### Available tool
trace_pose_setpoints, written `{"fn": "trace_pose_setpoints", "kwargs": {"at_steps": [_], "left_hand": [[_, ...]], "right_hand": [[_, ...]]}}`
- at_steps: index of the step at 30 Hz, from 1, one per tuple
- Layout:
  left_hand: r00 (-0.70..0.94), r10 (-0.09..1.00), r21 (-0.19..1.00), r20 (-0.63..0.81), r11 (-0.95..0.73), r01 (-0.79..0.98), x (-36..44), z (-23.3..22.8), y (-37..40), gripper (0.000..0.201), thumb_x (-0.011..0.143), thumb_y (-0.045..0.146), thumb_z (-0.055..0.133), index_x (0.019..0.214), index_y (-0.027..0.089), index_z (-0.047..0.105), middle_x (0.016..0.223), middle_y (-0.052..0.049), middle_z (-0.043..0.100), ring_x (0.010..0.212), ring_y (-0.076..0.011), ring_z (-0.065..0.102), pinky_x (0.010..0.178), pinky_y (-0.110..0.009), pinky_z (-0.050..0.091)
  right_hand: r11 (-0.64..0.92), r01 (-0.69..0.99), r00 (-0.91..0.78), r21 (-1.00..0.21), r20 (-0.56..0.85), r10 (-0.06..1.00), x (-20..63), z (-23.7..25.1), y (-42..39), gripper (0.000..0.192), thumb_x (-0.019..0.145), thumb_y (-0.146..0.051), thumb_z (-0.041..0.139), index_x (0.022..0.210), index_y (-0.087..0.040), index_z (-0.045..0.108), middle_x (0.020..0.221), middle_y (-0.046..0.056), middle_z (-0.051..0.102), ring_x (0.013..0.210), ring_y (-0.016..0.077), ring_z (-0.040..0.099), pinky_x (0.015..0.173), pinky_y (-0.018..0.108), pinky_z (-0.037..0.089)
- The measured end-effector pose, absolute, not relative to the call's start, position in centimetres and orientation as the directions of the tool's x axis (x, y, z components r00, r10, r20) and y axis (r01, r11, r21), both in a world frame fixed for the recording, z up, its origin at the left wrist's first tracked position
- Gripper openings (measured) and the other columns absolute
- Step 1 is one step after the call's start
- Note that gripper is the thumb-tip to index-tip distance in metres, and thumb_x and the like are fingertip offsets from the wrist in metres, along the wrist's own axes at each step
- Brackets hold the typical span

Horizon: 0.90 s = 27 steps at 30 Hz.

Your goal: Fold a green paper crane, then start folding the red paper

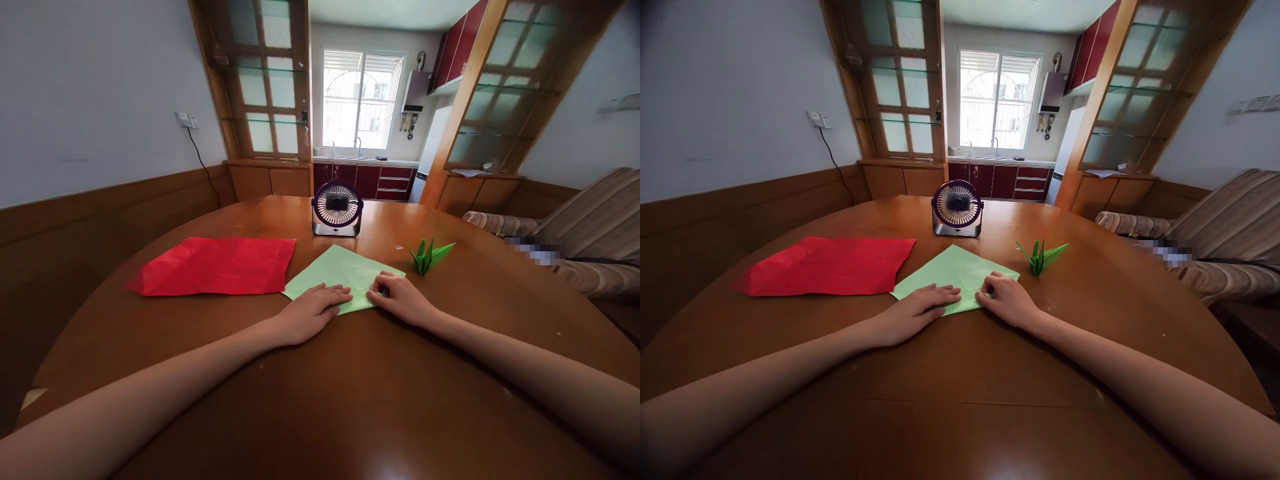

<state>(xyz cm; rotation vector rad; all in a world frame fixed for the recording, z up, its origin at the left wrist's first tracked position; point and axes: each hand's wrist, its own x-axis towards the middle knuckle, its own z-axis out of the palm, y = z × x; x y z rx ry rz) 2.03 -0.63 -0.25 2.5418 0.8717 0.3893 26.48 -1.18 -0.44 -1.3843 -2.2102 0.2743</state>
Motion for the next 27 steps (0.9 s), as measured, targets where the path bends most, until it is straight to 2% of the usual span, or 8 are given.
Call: {"fn": "trace_pose_setpoints", "kwargs": {"at_steps": [5, 9, 14, 17, 23, 27], "left_hand": [[0.772, 0.635, 0.661, -0.002, -0.579, 0.478, 1.2, 0.6, 0.4, 0.046, 0.09, 0.021, 0.042, 0.135, 0.026, 0.051, 0.151, 0.002, 0.038, 0.145, -0.0202, 0.021, 0.12, -0.045, 0.013], [0.781, 0.622, 0.701, -0.06, -0.531, 0.476, 0.8, 1.1, 0.7, 0.049, 0.089, 0.022, 0.043, 0.136, 0.026, 0.051, 0.152, 0.002, 0.035, 0.146, -0.0231, 0.017, 0.12, -0.047, 0.011], [0.792, 0.603, 0.699, -0.093, -0.528, 0.483, 0.8, 1.3, 0.8, 0.051, 0.09, 0.023, 0.044, 0.141, 0.026, 0.045, 0.155, 0.002, 0.029, 0.147, -0.0213, 0.013, 0.12, -0.044, 0.007], [0.799, 0.588, 0.68, -0.125, -0.536, 0.5, 0.6, 1.4, 0.9, 0.053, 0.091, 0.023, 0.044, 0.144, 0.028, 0.041, 0.156, 0.003, 0.026, 0.147, -0.022, 0.01, 0.12, -0.046, 0.006], [0.855, 0.517, 0.598, -0.034, -0.675, 0.432, 0.4, 1.7, 0.7, 0.056, 0.093, 0.016, 0.041, 0.146, 0.033, 0.035, 0.154, 0.004, 0.03, 0.146, -0.0222, 0.017, 0.118, -0.052, 0.017], [0.87, 0.494, 0.548, -0.001, -0.727, 0.414, 0.1, 1.9, 0.7, 0.057, 0.094, 0.02, 0.046, 0.147, 0.034, 0.031, 0.155, 0.001, 0.026, 0.145, -0.0244, 0.018, 0.116, -0.052, 0.023]], "right_hand": [[0.469, 0.781, -0.353, -0.413, 0.327, 0.877, 26.6, -0.6, -1.1, 0.023, 0.086, -0.032, 0.056, 0.07, -0.018, 0.05, 0.079, 0.002, 0.055, 0.068, 0.0144, 0.051, 0.064, 0.027, 0.038], [0.472, 0.78, -0.353, -0.412, 0.333, 0.874, 26.7, -0.7, -1.1, 0.022, 0.087, -0.032, 0.056, 0.07, -0.018, 0.051, 0.079, 0.002, 0.056, 0.068, 0.014, 0.052, 0.064, 0.027, 0.038], [0.473, 0.781, -0.357, -0.407, 0.33, 0.874, 26.7, -0.7, -1.1, 0.022, 0.087, -0.032, 0.056, 0.071, -0.017, 0.051, 0.08, 0.002, 0.055, 0.068, 0.0138, 0.051, 0.064, 0.027, 0.038], [0.479, 0.78, -0.363, -0.403, 0.334, 0.87, 26.7, -0.7, -1.1, 0.022, 0.087, -0.031, 0.056, 0.071, -0.017, 0.051, 0.079, 0.002, 0.055, 0.068, 0.0137, 0.051, 0.063, 0.026, 0.037], [0.472, 0.785, -0.358, -0.401, 0.328, 0.874, 26.6, -0.5, -1.3, 0.021, 0.087, -0.031, 0.055, 0.072, -0.017, 0.051, 0.08, 0.003, 0.055, 0.068, 0.0142, 0.051, 0.064, 0.027, 0.038], [0.473, 0.784, -0.359, -0.402, 0.329, 0.874, 26.6, -0.5, -1.4, 0.02, 0.087, -0.031, 0.055, 0.072, -0.018, 0.052, 0.081, 0.003, 0.056, 0.068, 0.0139, 0.051, 0.064, 0.027, 0.038]]}}
